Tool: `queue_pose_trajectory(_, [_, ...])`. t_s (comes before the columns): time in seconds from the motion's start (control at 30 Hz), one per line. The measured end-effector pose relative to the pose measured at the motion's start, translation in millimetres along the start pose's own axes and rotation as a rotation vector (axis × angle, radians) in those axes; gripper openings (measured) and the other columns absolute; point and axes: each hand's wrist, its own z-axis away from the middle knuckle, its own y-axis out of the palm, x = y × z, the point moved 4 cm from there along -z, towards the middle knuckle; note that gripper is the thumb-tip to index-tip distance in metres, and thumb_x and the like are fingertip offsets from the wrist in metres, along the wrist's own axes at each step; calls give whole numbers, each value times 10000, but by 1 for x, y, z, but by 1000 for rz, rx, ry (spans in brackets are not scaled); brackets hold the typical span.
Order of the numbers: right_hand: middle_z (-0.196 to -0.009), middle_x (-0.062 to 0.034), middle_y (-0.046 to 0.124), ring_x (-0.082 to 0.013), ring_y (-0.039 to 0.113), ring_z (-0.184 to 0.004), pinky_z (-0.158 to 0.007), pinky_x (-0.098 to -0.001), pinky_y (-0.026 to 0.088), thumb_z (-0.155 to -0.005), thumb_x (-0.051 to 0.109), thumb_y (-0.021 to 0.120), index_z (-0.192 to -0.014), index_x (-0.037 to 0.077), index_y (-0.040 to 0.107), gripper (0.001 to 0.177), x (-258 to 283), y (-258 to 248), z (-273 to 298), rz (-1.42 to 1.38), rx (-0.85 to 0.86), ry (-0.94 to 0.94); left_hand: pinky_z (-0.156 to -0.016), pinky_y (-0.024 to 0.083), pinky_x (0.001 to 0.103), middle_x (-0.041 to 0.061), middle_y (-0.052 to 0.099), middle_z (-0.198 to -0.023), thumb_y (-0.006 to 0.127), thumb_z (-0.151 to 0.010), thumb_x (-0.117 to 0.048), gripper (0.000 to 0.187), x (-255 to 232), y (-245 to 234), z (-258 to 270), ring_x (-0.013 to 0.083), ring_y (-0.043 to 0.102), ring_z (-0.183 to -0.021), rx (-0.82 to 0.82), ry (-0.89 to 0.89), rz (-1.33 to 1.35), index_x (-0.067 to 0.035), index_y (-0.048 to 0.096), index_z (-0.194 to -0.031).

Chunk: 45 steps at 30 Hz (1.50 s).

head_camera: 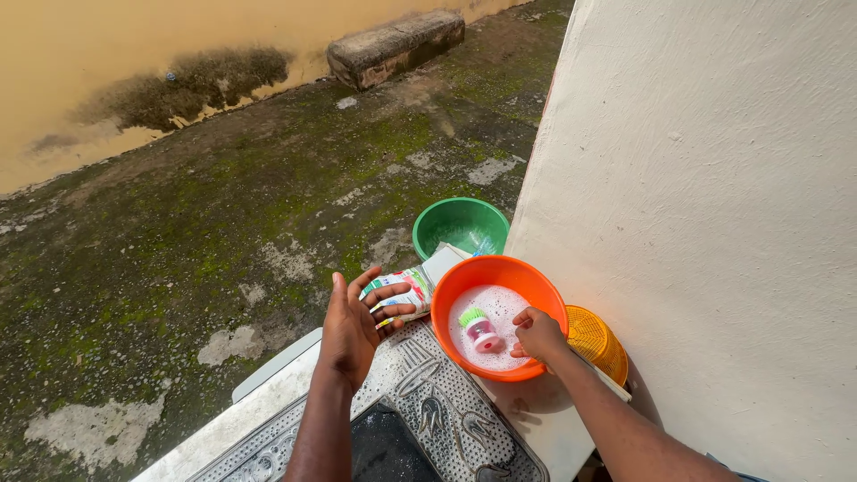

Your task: Cleaning a metal or textured surface with a brush and soapy water.

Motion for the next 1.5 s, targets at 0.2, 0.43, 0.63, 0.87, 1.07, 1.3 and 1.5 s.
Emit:
queue_pose_trajectory(0.2, [-864,-93,748,-213,773,-662,-536,-335,594,-899,66,650,-1068,29,681,175,14,-10,27,126,-276,-239,-812,515,387,152,716,-1125,142,-950,-709,860,7,-17,13,216,699,-906,-35,-12,-18,-114,392,-1518])
queue_pose_trajectory(0.43, [-776,-79,741,-164,754,-653,-615,-327,574,-858,85,677,-1034,46,693,181,35,25,62,132,-391,-423,-812,520,371,165,719,-1152,160,-949,-719,875,6,-78,58,219,692,-903,-70,-15,8,-96,369,-1526])
queue_pose_trajectory(0.63, [-685,-81,709,-157,676,-590,-591,-313,540,-842,94,699,-931,33,709,108,48,80,119,125,-396,-603,-799,535,375,177,707,-1160,162,-935,-723,877,-7,-153,115,236,699,-920,-179,4,-22,-107,361,-1527])
queue_pose_trajectory(0.87, [-731,-106,724,-167,675,-631,-635,-322,531,-827,106,711,-965,48,729,151,5,141,143,305,-152,-569,-784,530,366,168,704,-1169,143,-950,-704,880,0,-221,178,229,692,-923,-251,23,-10,-92,365,-1542])
queue_pose_trajectory(1.07, [-928,-56,787,-186,748,-822,-778,-337,565,-827,159,729,-1040,102,757,223,-38,178,169,489,-82,-441,-783,538,368,187,708,-1166,144,-961,-692,868,20,-289,235,235,702,-927,-316,-7,7,-83,349,-1545])
queue_pose_trajectory(1.3, [-1047,-34,786,-237,747,-935,-869,-387,571,-841,251,731,-1142,151,748,318,-68,177,165,658,-70,-390,-793,534,369,175,708,-1186,136,-969,-678,846,27,-327,305,237,690,-952,-426,61,47,-82,349,-1530])
queue_pose_trajectory(1.5, [-1181,-65,755,-236,730,-1067,-937,-384,560,-816,273,771,-1237,173,718,436,-104,164,109,736,60,-467,-825,507,391,162,662,-1275,138,-982,-670,828,46,-327,348,257,693,-1009,-522,119,62,-78,392,-1502])
